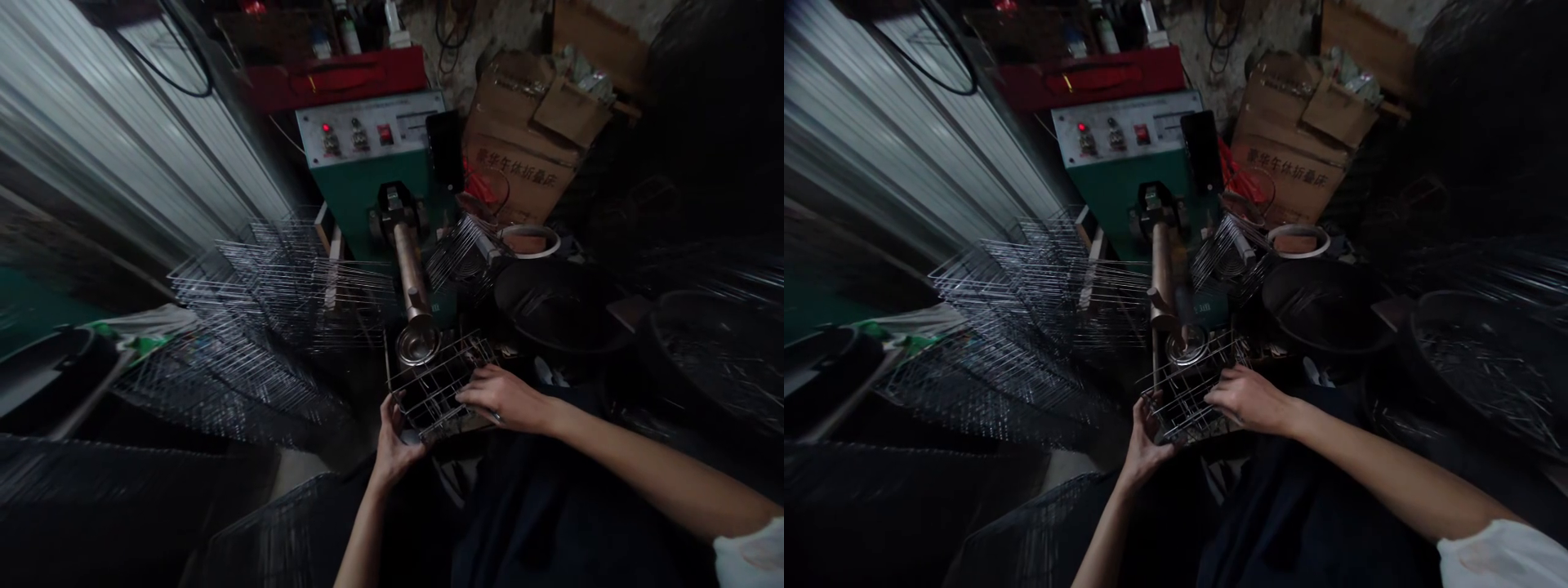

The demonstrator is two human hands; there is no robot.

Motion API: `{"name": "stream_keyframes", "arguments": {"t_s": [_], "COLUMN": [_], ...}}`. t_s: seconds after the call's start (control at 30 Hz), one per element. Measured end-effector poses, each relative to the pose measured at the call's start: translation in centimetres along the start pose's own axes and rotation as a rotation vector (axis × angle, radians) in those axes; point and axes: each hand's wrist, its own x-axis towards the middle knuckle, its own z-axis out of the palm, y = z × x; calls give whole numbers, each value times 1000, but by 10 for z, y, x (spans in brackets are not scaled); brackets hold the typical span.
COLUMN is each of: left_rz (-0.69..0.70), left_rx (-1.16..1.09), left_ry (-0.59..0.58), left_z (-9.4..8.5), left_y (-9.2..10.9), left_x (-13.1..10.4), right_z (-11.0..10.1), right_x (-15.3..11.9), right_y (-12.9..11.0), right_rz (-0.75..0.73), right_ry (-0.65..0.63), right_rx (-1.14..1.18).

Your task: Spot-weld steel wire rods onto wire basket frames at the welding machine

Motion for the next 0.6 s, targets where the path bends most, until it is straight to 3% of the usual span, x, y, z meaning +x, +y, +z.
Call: {"name": "stream_keyframes", "arguments": {"t_s": [0.6], "left_rz": [5], "left_rx": [-26], "left_ry": [-16], "left_z": [4], "left_y": [4], "left_x": [-4], "right_z": [5], "right_x": [-5], "right_y": [5], "right_rz": [0], "right_ry": [13], "right_rx": [53]}}
